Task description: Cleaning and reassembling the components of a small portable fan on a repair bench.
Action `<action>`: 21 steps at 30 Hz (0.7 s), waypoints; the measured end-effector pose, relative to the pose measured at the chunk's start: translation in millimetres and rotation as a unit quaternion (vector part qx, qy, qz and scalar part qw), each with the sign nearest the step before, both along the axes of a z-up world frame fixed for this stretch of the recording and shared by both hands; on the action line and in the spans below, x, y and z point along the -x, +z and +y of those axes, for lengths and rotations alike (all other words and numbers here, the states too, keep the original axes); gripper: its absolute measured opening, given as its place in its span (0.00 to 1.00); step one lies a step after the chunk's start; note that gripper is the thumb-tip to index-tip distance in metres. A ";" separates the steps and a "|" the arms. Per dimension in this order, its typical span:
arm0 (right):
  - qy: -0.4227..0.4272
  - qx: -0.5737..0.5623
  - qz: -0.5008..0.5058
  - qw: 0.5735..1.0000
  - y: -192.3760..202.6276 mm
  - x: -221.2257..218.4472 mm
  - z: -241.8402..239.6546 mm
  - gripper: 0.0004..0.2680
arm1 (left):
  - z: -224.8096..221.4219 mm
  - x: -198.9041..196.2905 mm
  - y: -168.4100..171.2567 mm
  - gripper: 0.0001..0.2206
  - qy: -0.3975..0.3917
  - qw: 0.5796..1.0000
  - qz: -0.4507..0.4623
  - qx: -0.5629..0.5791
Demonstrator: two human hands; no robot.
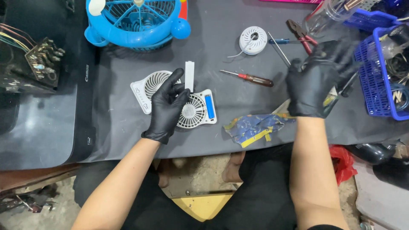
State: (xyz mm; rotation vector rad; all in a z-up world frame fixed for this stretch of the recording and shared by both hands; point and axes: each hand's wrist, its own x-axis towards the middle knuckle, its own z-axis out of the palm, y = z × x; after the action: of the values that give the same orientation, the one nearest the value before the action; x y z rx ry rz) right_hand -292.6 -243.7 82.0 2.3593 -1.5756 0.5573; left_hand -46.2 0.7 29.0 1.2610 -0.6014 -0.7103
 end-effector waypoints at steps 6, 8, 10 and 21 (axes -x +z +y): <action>0.386 -0.177 -0.293 0.857 1.5 -88.2 115.5 0.13 | 4.9 12.6 4.7 0.24 0.013 0.994 -0.105 -0.021; 0.323 -0.307 -0.380 0.811 -24.6 -99.8 138.8 0.11 | 8.3 12.7 12.9 0.23 0.011 0.987 -0.160 -0.007; 0.250 -0.426 -0.454 0.742 -37.6 -105.3 151.4 0.09 | 10.7 15.4 20.3 0.21 0.008 0.977 -0.212 0.009; 0.399 -0.148 -0.055 0.903 -7.3 -37.0 40.1 0.06 | 21.7 -17.7 32.8 0.52 -0.142 0.762 -0.601 -0.197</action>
State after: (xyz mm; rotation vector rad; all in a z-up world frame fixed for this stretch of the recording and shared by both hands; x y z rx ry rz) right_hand -255.6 -203.6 74.7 3.2379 -0.6805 0.6327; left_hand -28.5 22.4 61.8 2.0089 -1.7961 -0.1560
